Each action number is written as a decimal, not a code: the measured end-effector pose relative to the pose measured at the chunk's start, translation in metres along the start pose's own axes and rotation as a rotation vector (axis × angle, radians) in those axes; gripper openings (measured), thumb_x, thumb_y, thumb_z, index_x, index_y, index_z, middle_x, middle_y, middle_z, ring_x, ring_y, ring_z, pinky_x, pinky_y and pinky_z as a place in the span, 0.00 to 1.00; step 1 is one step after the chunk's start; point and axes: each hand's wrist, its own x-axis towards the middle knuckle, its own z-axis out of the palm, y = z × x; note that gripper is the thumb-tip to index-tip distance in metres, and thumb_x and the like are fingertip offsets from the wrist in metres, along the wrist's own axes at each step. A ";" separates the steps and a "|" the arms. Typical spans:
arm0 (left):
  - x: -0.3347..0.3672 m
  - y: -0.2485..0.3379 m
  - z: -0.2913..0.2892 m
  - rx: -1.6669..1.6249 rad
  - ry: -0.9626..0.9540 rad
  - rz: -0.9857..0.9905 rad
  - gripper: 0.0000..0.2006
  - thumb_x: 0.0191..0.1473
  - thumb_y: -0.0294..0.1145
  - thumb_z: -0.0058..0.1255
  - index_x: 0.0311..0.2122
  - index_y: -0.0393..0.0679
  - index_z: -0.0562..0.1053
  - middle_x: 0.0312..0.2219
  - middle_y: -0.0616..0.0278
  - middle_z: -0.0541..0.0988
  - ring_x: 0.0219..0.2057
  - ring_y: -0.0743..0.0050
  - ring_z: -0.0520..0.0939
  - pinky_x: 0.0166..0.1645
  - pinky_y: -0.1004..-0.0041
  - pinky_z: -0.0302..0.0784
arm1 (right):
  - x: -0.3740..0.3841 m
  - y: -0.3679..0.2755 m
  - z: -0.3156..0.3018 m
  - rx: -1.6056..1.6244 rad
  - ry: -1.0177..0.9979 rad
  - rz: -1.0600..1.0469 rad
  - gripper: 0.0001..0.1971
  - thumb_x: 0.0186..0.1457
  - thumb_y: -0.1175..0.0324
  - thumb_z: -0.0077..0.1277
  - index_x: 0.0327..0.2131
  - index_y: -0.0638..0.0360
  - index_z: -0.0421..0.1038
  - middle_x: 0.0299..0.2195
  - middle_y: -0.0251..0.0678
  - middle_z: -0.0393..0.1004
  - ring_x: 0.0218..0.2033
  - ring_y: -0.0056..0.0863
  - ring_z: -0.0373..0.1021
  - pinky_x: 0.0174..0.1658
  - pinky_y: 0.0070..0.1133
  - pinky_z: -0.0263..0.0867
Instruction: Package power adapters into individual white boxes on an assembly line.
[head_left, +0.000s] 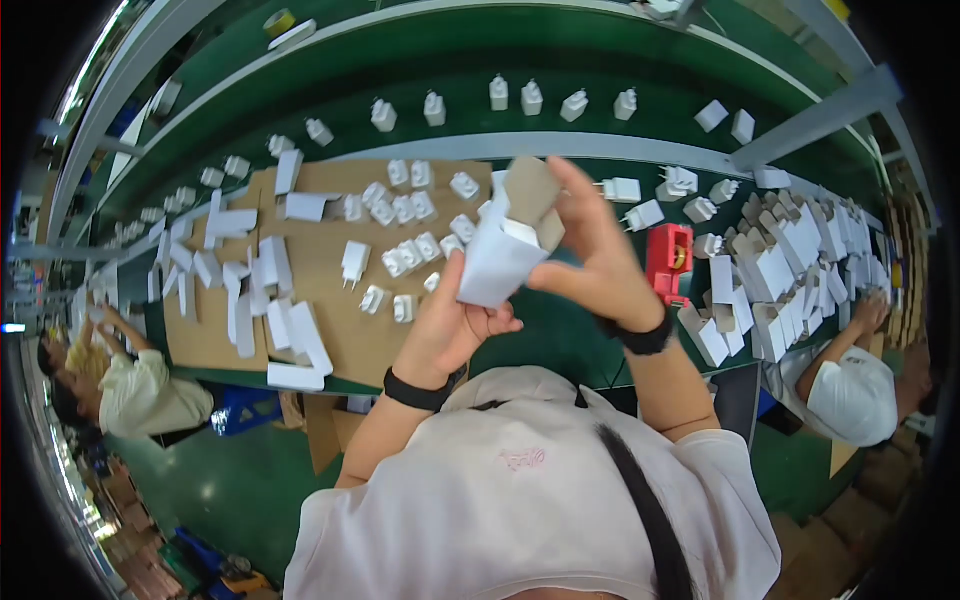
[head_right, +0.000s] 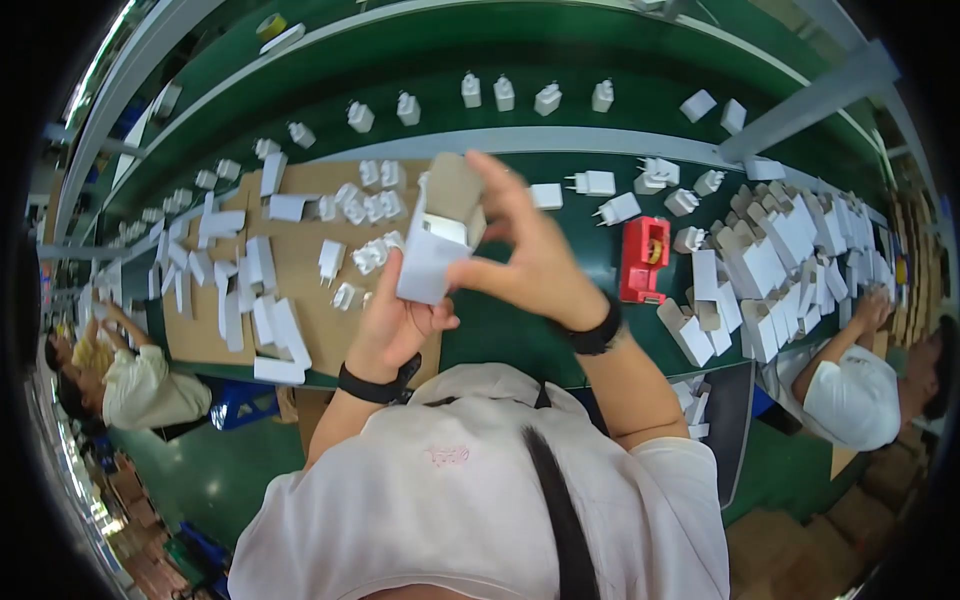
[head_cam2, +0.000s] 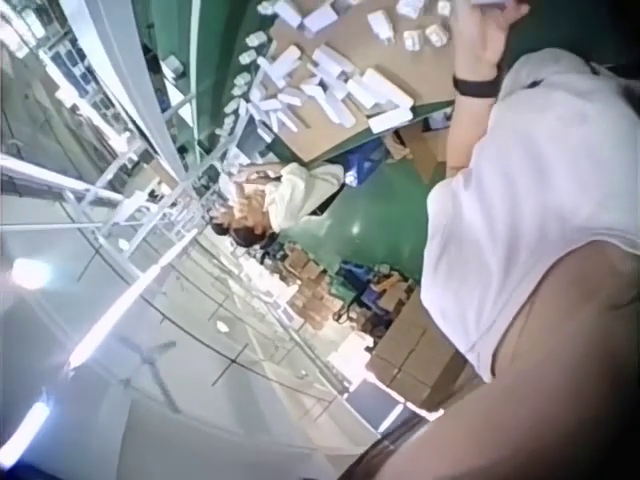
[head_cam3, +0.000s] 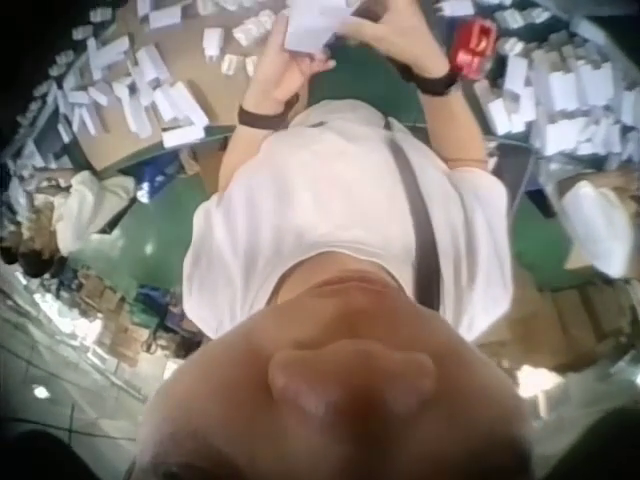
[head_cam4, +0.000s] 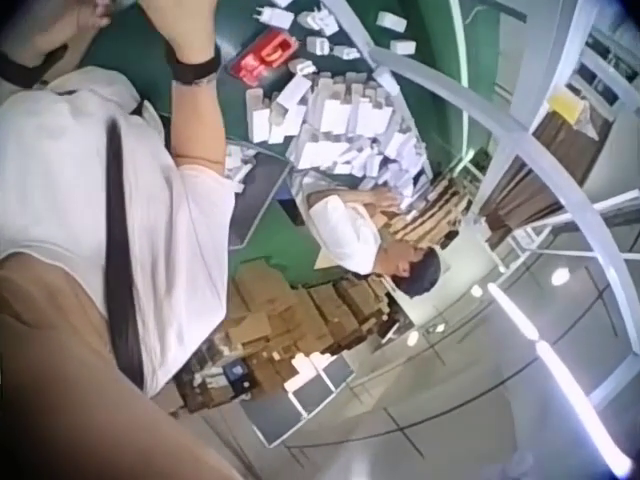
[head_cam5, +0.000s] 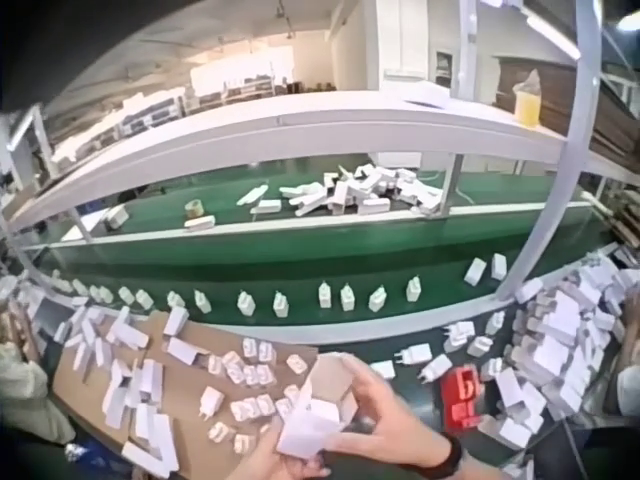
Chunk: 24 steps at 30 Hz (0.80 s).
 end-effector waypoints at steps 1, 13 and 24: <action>0.006 -0.002 0.006 0.074 0.015 -0.011 0.27 0.57 0.55 0.25 0.48 0.41 0.61 0.32 0.53 0.73 0.22 0.69 0.76 0.34 0.65 0.78 | -0.001 -0.003 0.004 0.132 0.073 0.119 0.42 0.40 0.72 0.59 0.57 0.58 0.45 0.56 0.38 0.50 0.54 0.28 0.52 0.55 0.27 0.50; -0.058 0.102 -0.057 0.522 0.689 0.577 0.09 0.54 0.28 0.42 0.40 0.40 0.66 0.27 0.63 0.74 0.24 0.80 0.73 0.28 0.81 0.69 | 0.112 0.131 -0.404 -0.588 0.734 0.753 0.34 0.48 0.72 0.50 0.56 0.47 0.46 0.40 0.35 0.64 0.38 0.30 0.64 0.31 0.32 0.65; 0.124 0.137 0.067 0.979 0.331 0.387 0.20 0.44 0.29 0.53 0.44 0.39 0.64 0.32 0.61 0.72 0.31 0.78 0.72 0.34 0.78 0.68 | 0.158 0.137 -0.351 -1.041 0.106 0.471 0.36 0.36 0.73 0.56 0.54 0.54 0.54 0.50 0.45 0.61 0.50 0.40 0.61 0.51 0.25 0.58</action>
